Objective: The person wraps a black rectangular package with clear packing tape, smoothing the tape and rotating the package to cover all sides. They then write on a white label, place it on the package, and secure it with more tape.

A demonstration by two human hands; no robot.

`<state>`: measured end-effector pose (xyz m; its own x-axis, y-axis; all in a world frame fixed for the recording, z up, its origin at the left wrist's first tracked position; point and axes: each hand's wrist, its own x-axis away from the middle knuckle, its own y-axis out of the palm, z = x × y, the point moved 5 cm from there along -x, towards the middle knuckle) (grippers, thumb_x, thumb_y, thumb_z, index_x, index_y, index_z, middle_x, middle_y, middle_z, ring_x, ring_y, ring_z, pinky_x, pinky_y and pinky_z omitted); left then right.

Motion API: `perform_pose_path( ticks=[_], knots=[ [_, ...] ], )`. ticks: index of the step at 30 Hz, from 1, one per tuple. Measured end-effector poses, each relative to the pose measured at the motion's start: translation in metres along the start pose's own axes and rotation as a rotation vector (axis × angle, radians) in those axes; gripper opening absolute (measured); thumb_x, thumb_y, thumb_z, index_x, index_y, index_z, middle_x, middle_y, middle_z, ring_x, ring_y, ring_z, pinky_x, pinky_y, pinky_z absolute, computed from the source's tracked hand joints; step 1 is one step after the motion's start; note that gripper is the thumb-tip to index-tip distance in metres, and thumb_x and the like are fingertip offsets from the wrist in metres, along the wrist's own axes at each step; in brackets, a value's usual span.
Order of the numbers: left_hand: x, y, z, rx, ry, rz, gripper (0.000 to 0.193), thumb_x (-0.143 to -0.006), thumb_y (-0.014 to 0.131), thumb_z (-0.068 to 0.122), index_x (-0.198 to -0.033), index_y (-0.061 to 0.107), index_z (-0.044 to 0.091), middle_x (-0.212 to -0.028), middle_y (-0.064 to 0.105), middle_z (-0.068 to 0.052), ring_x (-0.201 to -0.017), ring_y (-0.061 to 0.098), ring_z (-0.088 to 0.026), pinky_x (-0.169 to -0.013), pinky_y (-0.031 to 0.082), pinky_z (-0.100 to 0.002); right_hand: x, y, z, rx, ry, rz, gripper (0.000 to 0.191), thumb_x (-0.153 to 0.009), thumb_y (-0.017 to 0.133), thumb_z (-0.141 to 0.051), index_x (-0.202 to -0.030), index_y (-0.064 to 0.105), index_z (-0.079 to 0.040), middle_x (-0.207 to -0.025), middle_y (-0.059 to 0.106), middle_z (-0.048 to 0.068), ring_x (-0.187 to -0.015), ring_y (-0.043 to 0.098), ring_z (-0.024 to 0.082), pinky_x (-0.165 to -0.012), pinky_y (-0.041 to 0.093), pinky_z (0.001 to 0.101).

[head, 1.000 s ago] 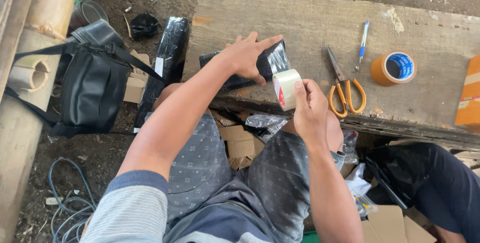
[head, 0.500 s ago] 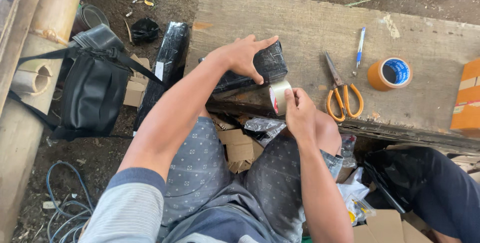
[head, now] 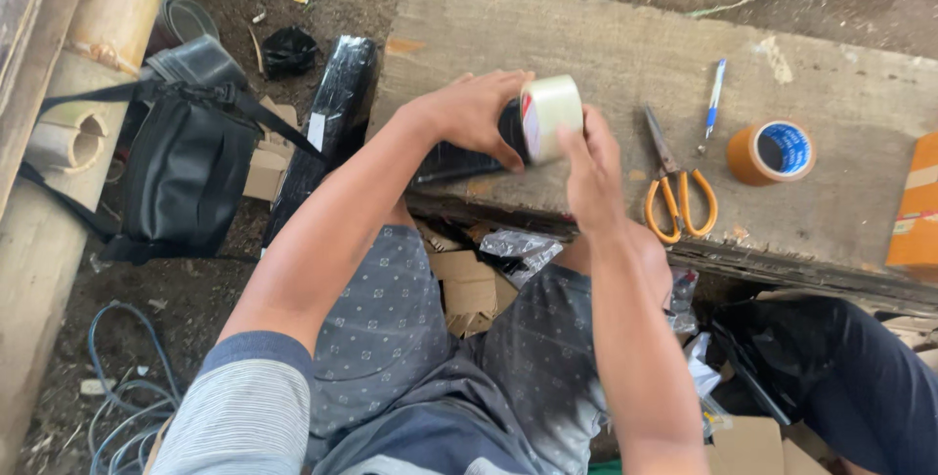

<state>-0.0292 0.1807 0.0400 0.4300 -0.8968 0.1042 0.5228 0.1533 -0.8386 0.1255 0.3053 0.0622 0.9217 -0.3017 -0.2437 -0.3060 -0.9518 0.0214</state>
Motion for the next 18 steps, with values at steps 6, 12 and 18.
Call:
perform_pose_path(
  ticks=[6, 12, 18],
  knots=[
    [0.011, 0.003, 0.015, 0.139, 0.002, -0.042, 0.131, -0.055, 0.099, 0.036, -0.162, 0.026, 0.019, -0.150, 0.052, -0.015, -0.139, 0.050, -0.035, -0.112, 0.043, -0.042, -0.002, -0.015, 0.002, 0.143, 0.134, 0.053, 0.032, -0.115, 0.053, -0.029, -0.115, 0.064, 0.001, -0.099, 0.065, 0.000, -0.094, 0.053, 0.006, -0.085, 0.045, 0.0249],
    [0.005, 0.005, 0.012, 0.086, -0.055, -0.151, 0.135, -0.056, 0.097, 0.037, -0.164, 0.017, 0.035, -0.135, 0.053, -0.017, -0.125, 0.056, -0.038, -0.104, 0.047, -0.044, 0.053, -0.020, -0.022, 0.273, 0.176, 0.107, 0.033, -0.111, 0.055, -0.029, -0.114, 0.067, 0.002, -0.096, 0.067, 0.000, -0.088, 0.056, 0.004, -0.079, 0.046, 0.0220],
    [-0.001, 0.006, 0.013, 0.055, -0.042, -0.166, 0.136, -0.053, 0.098, 0.038, -0.163, 0.017, 0.036, -0.137, 0.050, -0.017, -0.124, 0.057, -0.037, -0.102, 0.049, -0.044, 0.073, -0.019, -0.009, 0.074, 0.282, 0.158, 0.032, -0.109, 0.056, -0.026, -0.117, 0.066, 0.003, -0.098, 0.070, 0.001, -0.087, 0.060, 0.001, -0.078, 0.047, 0.0186]
  ],
)
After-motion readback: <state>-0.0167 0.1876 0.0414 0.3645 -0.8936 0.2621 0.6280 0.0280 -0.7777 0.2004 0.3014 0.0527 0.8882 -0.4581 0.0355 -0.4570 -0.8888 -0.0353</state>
